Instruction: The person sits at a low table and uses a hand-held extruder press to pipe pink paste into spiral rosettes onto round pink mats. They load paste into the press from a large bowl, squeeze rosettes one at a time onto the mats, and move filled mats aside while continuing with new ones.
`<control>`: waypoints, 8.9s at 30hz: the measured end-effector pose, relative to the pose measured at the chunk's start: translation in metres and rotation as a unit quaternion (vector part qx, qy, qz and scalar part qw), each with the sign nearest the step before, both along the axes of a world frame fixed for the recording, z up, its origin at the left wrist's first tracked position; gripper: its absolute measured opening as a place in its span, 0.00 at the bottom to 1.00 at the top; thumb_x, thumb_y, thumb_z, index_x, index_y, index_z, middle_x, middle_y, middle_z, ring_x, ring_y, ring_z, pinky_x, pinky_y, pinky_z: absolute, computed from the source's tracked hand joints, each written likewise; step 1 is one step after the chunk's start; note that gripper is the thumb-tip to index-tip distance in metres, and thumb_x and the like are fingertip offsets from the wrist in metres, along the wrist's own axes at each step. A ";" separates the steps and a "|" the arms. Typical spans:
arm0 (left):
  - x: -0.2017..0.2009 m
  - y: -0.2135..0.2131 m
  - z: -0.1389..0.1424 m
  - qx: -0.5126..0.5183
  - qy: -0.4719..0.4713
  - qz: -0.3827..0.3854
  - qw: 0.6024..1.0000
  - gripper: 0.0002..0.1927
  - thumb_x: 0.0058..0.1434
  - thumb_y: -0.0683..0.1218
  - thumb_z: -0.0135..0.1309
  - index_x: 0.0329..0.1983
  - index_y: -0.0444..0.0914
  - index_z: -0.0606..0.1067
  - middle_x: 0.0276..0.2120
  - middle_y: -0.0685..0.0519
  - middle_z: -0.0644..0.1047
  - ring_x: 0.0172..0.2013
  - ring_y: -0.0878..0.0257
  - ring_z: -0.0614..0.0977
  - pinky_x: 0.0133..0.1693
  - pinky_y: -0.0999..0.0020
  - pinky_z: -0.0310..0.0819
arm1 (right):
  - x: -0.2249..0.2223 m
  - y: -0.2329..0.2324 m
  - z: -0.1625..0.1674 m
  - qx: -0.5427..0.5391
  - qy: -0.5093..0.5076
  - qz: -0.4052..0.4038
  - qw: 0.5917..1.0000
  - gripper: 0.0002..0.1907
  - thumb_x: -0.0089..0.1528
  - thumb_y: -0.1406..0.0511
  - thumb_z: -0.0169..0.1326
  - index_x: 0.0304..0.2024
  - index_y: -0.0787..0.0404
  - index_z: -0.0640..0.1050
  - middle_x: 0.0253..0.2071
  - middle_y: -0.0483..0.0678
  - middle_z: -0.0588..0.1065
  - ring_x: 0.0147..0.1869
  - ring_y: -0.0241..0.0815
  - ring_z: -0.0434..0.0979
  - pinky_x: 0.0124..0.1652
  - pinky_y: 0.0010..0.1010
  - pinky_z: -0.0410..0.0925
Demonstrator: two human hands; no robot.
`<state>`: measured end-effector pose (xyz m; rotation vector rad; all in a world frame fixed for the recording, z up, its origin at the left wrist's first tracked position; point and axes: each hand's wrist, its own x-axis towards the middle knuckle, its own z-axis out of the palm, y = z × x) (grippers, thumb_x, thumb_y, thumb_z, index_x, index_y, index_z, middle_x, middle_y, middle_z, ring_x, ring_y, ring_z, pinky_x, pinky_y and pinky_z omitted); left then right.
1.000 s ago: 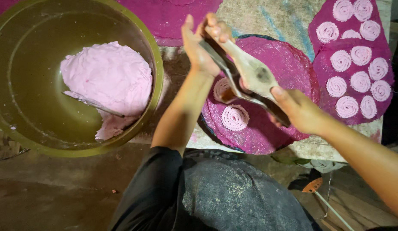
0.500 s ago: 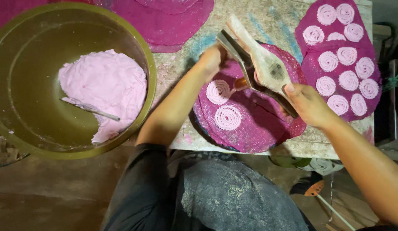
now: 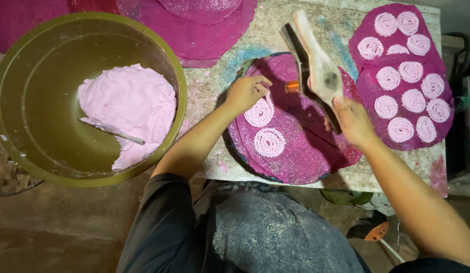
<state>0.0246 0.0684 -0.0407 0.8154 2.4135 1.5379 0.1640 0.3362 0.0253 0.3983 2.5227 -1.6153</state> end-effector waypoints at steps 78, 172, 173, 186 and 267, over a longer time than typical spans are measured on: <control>-0.109 0.082 0.043 0.702 -0.452 0.048 0.548 0.28 0.66 0.68 0.33 0.20 0.46 0.63 0.14 0.61 0.61 0.17 0.65 0.63 0.31 0.62 0.62 | -0.082 0.010 0.052 0.182 -0.164 0.078 0.966 0.39 0.67 0.39 0.38 0.34 0.68 0.79 0.21 0.49 0.75 0.23 0.41 0.75 0.28 0.36 0.70; 0.267 -0.102 0.200 -0.364 0.040 -0.216 0.905 0.13 0.60 0.56 0.51 0.46 0.50 0.72 0.28 0.45 0.80 0.30 0.43 0.82 0.31 0.44 0.74 | 0.092 -0.083 0.136 -0.026 0.144 0.721 0.677 0.27 0.71 0.48 0.49 0.28 0.62 0.68 0.26 0.52 0.65 0.31 0.56 0.71 0.33 0.45 0.61; 0.262 -0.120 0.191 -0.373 0.019 -0.193 0.907 0.12 0.60 0.56 0.52 0.46 0.50 0.73 0.28 0.45 0.80 0.29 0.43 0.82 0.31 0.44 0.74 | 0.086 -0.091 0.133 -0.042 0.135 0.722 0.677 0.27 0.71 0.48 0.49 0.28 0.62 0.68 0.25 0.52 0.64 0.31 0.56 0.71 0.33 0.45 0.61; 0.168 -0.399 0.037 0.334 -0.429 -0.054 0.838 0.25 0.60 0.44 0.46 0.61 0.34 0.73 0.54 0.50 0.80 0.52 0.61 0.83 0.58 0.64 0.76 | -0.087 -0.293 0.136 0.387 0.663 0.475 0.432 0.07 0.60 0.63 0.62 0.40 0.54 0.79 0.35 0.45 0.75 0.40 0.43 0.76 0.41 0.35 0.69; 0.098 -0.465 0.008 0.192 0.216 0.420 0.860 0.22 0.62 0.34 0.67 0.57 0.40 0.74 0.52 0.51 0.78 0.54 0.59 0.80 0.66 0.65 0.68 | -0.070 -0.397 0.033 0.291 -0.005 0.621 0.728 0.22 0.59 0.63 0.56 0.57 0.53 0.77 0.45 0.54 0.81 0.38 0.52 0.84 0.40 0.40 0.75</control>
